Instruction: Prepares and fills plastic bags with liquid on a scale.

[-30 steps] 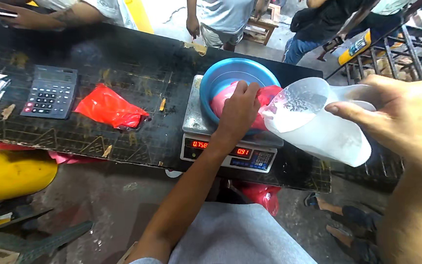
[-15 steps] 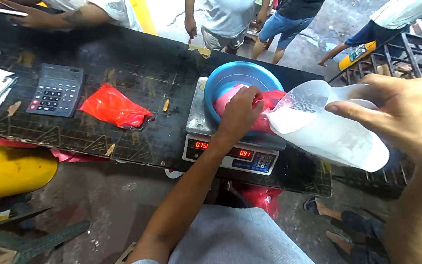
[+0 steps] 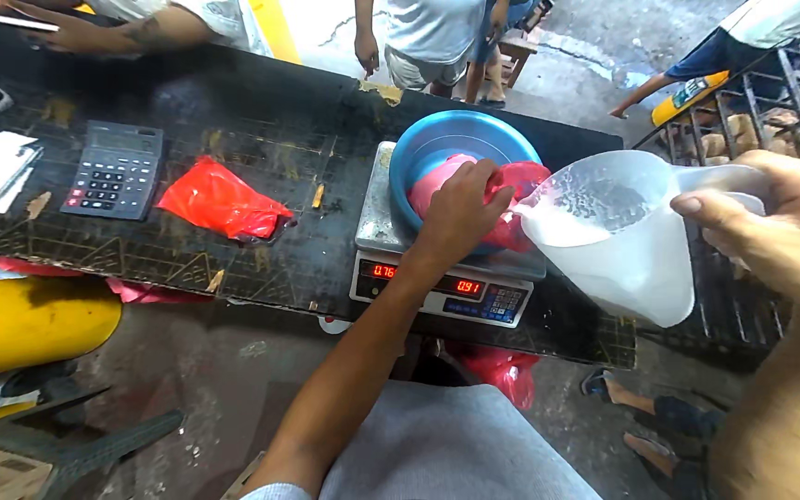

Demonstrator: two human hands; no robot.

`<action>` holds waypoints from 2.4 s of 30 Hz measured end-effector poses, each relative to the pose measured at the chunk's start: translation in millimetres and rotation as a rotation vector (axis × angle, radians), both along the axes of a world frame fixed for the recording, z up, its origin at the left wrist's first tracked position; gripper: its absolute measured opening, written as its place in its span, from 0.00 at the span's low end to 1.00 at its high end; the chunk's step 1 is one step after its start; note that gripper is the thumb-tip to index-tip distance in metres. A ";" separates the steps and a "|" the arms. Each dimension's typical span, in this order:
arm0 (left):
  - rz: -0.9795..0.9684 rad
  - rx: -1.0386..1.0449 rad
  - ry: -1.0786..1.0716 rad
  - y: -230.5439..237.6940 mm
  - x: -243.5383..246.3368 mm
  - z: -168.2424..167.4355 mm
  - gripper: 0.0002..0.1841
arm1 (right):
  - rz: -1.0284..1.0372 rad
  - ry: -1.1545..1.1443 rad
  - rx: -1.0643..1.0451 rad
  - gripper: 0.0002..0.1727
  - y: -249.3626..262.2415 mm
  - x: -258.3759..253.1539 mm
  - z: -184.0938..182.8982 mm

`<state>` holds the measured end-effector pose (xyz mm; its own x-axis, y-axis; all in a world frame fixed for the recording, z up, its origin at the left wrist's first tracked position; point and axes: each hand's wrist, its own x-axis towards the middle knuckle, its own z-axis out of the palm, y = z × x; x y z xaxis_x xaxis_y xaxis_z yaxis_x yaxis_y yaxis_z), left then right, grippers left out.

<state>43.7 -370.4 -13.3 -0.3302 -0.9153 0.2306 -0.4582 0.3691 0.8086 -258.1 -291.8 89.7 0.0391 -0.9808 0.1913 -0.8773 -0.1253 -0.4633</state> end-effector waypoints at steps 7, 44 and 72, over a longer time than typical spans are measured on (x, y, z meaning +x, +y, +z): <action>-0.030 0.017 -0.002 0.8 -1.3 0.1 0.16 | 0.005 -0.007 -0.015 0.27 6.3 13.1 -1.1; -0.018 0.063 0.030 2.3 1.4 -3.1 0.15 | 0.032 0.113 0.040 0.31 -3.3 5.1 13.2; -0.045 0.164 -0.132 8.3 29.0 10.7 0.49 | -0.253 -0.738 -0.722 0.14 58.5 -17.8 -117.3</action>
